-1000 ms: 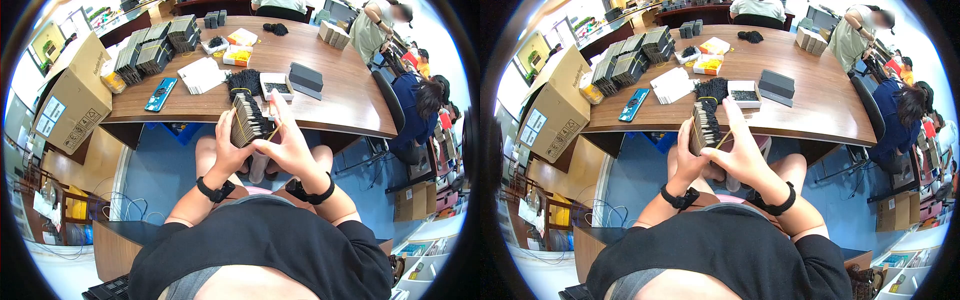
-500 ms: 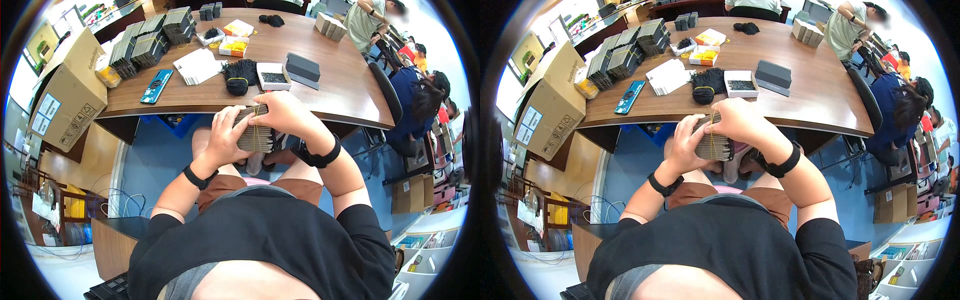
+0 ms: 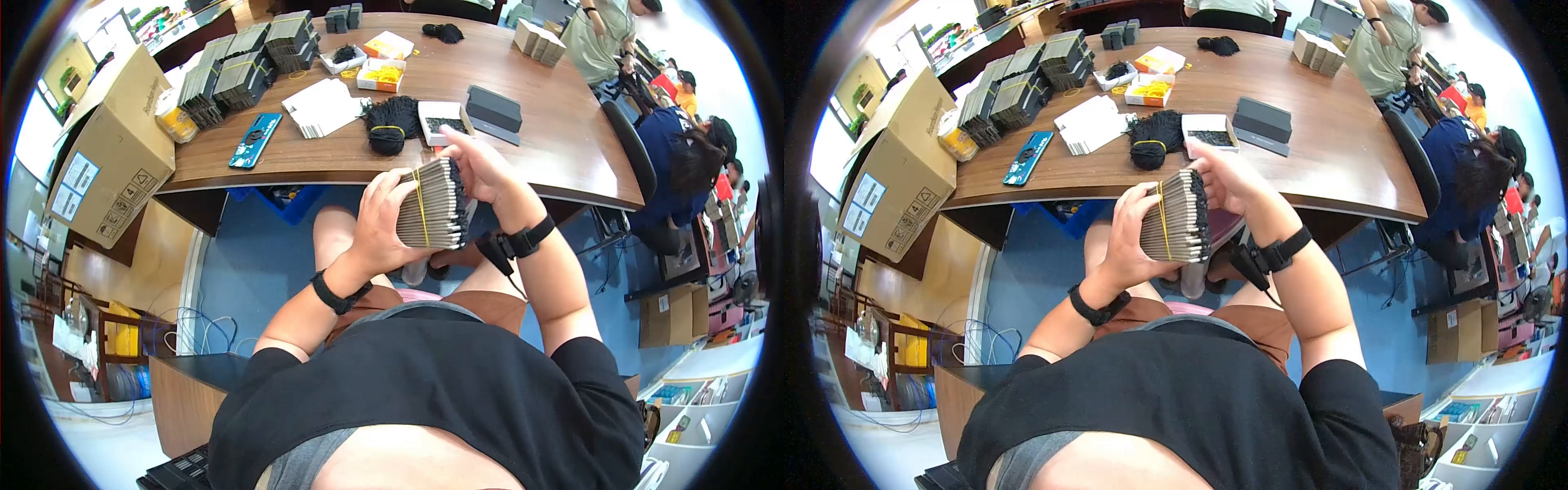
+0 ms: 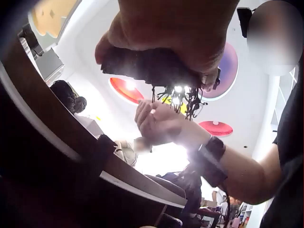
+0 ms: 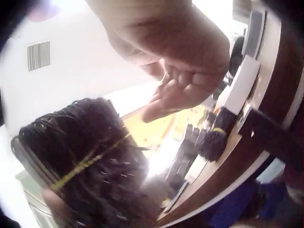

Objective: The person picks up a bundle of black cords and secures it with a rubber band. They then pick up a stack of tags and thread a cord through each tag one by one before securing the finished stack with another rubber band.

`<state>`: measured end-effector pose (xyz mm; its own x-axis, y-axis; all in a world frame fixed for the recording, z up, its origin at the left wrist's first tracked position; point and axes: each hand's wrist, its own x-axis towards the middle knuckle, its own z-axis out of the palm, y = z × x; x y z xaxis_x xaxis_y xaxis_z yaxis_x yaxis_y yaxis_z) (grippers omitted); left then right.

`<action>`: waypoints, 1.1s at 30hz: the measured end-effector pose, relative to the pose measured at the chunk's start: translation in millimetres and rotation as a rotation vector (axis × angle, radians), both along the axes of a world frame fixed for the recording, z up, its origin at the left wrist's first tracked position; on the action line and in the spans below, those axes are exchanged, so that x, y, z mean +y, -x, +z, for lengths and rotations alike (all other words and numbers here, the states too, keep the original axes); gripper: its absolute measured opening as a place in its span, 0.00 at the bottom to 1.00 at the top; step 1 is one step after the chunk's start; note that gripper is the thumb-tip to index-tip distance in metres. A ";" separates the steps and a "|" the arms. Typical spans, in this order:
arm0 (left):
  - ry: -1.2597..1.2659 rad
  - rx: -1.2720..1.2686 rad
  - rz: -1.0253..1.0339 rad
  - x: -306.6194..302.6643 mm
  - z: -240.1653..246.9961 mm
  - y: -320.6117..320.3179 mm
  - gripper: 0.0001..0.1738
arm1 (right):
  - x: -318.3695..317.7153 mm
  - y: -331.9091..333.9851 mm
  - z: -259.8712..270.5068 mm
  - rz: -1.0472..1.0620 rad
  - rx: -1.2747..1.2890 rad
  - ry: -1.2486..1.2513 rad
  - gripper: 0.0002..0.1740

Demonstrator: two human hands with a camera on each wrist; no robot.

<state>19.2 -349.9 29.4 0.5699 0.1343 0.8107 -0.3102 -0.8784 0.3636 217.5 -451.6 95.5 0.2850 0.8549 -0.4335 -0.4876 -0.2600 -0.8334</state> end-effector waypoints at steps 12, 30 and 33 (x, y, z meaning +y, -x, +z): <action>1.710 0.233 -0.878 28.3 17.0 -4.7 0.44 | -16.0 37.7 7.7 -0.450 -0.644 -0.584 0.23; 1.783 0.185 -1.088 21.3 13.2 -6.7 0.47 | -4.9 76.8 -24.4 -0.546 -1.801 -0.620 0.18; 1.840 0.142 -0.983 15.5 12.7 -9.7 0.47 | -7.3 78.3 -23.9 -0.535 -1.780 -0.709 0.11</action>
<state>28.8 -334.4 42.2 0.9700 0.2313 0.0753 -0.2387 0.8451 0.4784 139.2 -458.9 71.6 0.1747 0.4120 0.8942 0.9575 0.1407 -0.2519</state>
